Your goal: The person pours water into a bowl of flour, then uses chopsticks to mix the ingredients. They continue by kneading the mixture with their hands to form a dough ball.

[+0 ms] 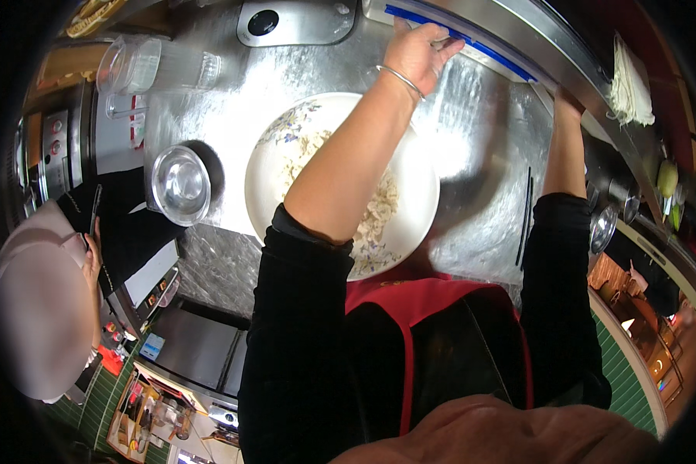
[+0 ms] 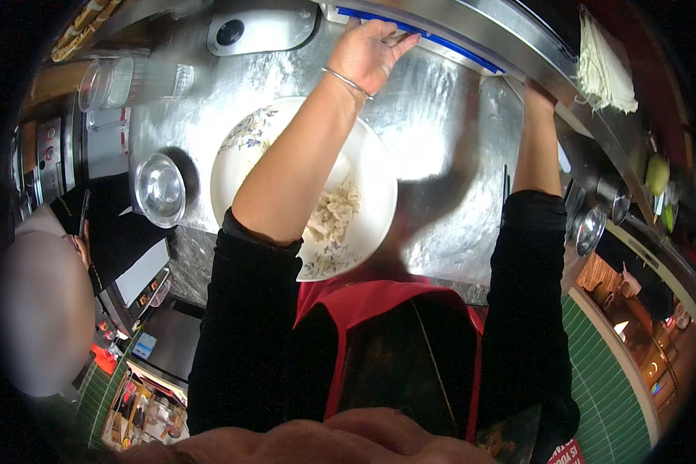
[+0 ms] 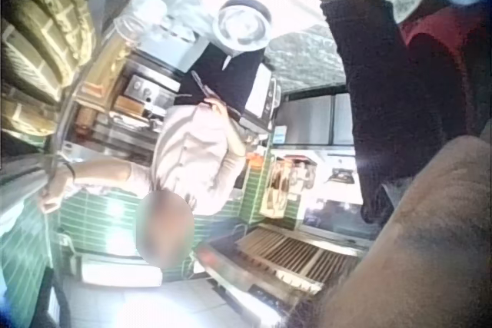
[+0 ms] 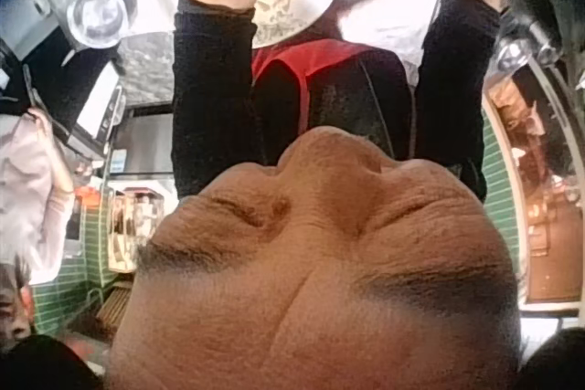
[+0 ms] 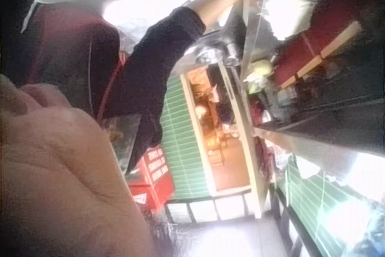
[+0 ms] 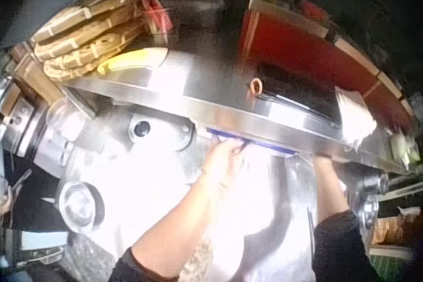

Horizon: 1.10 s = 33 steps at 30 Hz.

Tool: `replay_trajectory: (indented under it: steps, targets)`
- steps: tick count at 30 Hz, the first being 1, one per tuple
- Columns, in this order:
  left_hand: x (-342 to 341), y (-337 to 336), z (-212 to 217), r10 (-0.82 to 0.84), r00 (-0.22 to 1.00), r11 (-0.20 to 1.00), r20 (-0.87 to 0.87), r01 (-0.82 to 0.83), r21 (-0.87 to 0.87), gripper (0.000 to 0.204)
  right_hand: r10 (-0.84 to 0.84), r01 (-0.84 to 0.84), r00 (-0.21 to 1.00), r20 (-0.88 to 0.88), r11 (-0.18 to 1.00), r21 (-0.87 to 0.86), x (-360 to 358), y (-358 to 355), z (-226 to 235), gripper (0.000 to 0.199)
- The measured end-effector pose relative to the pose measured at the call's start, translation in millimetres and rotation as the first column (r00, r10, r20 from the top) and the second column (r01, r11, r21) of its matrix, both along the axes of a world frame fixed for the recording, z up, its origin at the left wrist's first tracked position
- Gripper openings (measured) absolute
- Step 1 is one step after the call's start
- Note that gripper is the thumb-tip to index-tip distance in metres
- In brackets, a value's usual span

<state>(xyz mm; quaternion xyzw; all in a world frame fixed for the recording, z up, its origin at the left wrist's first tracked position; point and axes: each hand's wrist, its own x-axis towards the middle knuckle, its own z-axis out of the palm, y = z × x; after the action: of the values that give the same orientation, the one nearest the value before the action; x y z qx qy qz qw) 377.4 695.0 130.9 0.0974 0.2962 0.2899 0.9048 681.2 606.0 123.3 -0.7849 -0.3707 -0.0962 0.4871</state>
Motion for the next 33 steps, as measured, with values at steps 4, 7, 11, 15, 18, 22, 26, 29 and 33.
replay_trajectory:
  steps: [4, 7, 11, 15, 18, 22, 26, 29, 33]
  targets:
    - [-64, -3, 16, -0.001, 0.959, 0.936, -0.283, 0.100, 0.337, 0.024, 0.160, -0.162, 0.940, 0.300, 0.987, -0.019, -53, -40, 28, 0.017]
    - [-165, -39, 45, 0.315, 0.819, 0.694, -0.480, 0.146, 0.705, 0.055, 0.143, -0.137, 0.986, 0.083, 0.988, -0.076, -136, -94, 47, 0.026]
    - [-291, -108, 58, 0.617, 0.463, 0.612, -0.636, 0.225, 0.758, 0.051, 0.558, -0.597, 0.797, -0.230, 0.785, -0.164, -267, -154, 51, 0.031]
    - [-319, -147, 15, 0.453, 0.551, 0.767, -0.700, 0.159, 0.622, 0.048, 0.701, -0.779, 0.612, -0.366, 0.452, -0.435, -359, -125, 27, 0.043]
    - [-301, -159, -16, 0.398, 0.737, 0.878, -0.547, -0.133, 0.460, 0.043, 0.608, -0.643, 0.748, -0.265, 0.565, -0.517, -407, -72, 2, 0.053]
    - [-293, -157, -30, 0.493, 0.796, 0.833, -0.351, -0.317, 0.453, 0.037, 0.577, -0.614, 0.754, -0.313, 0.451, -0.648, -453, -73, -5, 0.055]
    - [-295, -154, -33, 0.494, 0.784, 0.807, -0.376, -0.252, 0.533, 0.035, 0.710, -0.581, 0.667, -0.227, 0.304, -0.755, -448, -129, 23, 0.051]
    - [-295, -153, -37, 0.502, 0.777, 0.769, -0.379, -0.201, 0.607, 0.036, 0.647, -0.225, 0.763, -0.002, 0.262, -0.938, -420, -147, 41, 0.058]
    - [-291, -155, -37, 0.537, 0.756, 0.770, -0.374, -0.257, 0.584, 0.038, 0.459, -0.358, 0.877, -0.140, 0.433, -0.827, -409, -159, 44, 0.064]
